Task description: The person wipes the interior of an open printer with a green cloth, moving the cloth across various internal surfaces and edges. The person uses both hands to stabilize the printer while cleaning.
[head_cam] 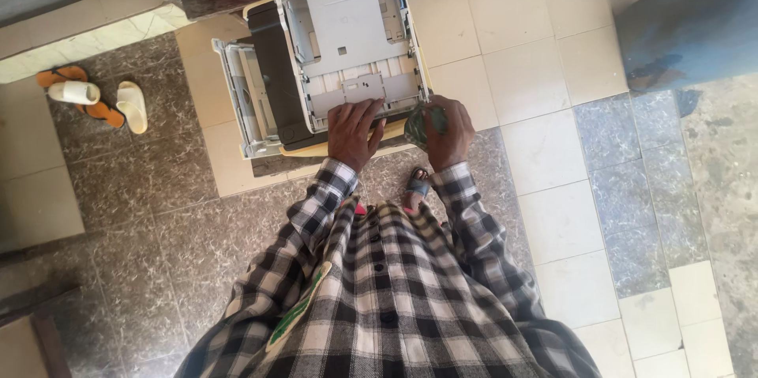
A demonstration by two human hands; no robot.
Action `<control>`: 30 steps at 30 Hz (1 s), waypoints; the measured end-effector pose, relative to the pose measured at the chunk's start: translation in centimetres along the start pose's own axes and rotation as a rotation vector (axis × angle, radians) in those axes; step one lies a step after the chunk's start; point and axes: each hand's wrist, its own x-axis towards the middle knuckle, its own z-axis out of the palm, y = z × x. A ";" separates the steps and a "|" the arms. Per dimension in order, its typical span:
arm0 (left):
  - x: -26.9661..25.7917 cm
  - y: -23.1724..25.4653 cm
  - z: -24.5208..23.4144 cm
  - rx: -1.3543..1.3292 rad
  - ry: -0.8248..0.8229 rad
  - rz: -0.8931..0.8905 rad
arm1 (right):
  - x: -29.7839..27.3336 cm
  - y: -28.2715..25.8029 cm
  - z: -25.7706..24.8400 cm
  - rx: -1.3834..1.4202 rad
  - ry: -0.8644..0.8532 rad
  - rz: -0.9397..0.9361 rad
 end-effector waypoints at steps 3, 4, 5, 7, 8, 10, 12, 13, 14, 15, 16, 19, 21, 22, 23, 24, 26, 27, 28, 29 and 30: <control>0.0 0.0 0.1 -0.023 -0.009 -0.007 | 0.7 -0.6 1.0 -0.068 -0.141 -0.072; 0.0 -0.1 0.0 -0.029 -0.024 -0.011 | 0.7 -1.0 1.3 -0.070 -0.135 -0.063; 0.1 -0.2 -0.1 -0.034 -0.039 -0.015 | 0.7 -1.3 1.7 -0.071 -0.129 -0.054; 0.4 -0.3 -0.3 -0.036 -0.018 0.010 | 1.0 -1.9 2.2 -0.077 -0.134 0.024; 0.6 -0.4 -0.3 -0.036 -0.004 0.019 | 1.4 -2.1 2.4 -0.081 -0.144 0.091; 0.6 -0.5 -0.4 -0.043 -0.021 0.016 | 1.6 -2.6 2.5 -0.101 -0.143 0.150; 0.4 -0.6 -0.5 -0.056 -0.040 0.018 | 1.4 -3.2 2.6 -0.130 -0.115 0.125; 0.4 -0.8 -0.7 -0.064 -0.045 0.024 | 1.5 -3.5 2.8 -0.129 -0.127 0.118; 0.6 -0.9 -0.7 -0.072 -0.051 0.033 | 1.6 -3.8 2.9 -0.128 -0.136 0.113; 0.7 -1.0 -0.8 -0.067 -0.050 0.039 | 1.7 -4.0 2.9 -0.128 -0.146 0.107; 0.8 -1.2 -0.9 -0.063 -0.045 0.047 | 1.7 -4.0 2.9 -0.137 -0.154 0.132; 1.2 -1.2 -0.8 -0.066 -0.050 0.045 | 1.9 -3.2 2.1 -0.190 -0.147 0.153; 1.0 -1.4 -0.8 -0.065 -0.044 0.042 | 1.1 -2.6 1.7 -0.263 -0.102 0.103; 1.0 -1.4 -0.7 -0.058 -0.030 0.045 | 0.8 -2.1 1.4 -0.239 -0.083 0.118; 1.0 -1.4 -0.6 -0.051 -0.017 0.049 | 0.4 -1.7 1.1 -0.215 -0.064 0.133; 0.8 -1.4 -0.5 -0.046 -0.029 0.046 | -0.1 -1.4 0.8 -0.191 -0.048 0.149; 0.8 -1.4 -0.3 -0.035 -0.047 0.040 | -0.5 -0.6 0.2 -0.177 0.036 0.218; 0.9 -1.4 -0.2 -0.030 -0.035 0.046 | -0.4 -0.3 0.0 -0.169 0.078 0.249; 1.0 -1.5 -0.2 -0.025 -0.027 0.052 | -0.2 0.0 -0.1 -0.139 0.064 0.261; 1.0 -1.6 -0.1 -0.020 -0.018 0.059 | 0.1 0.2 -0.1 -0.109 0.050 0.272; 0.9 -1.7 -0.2 -0.024 -0.036 0.054 | 0.2 0.3 -0.1 -0.080 0.040 0.287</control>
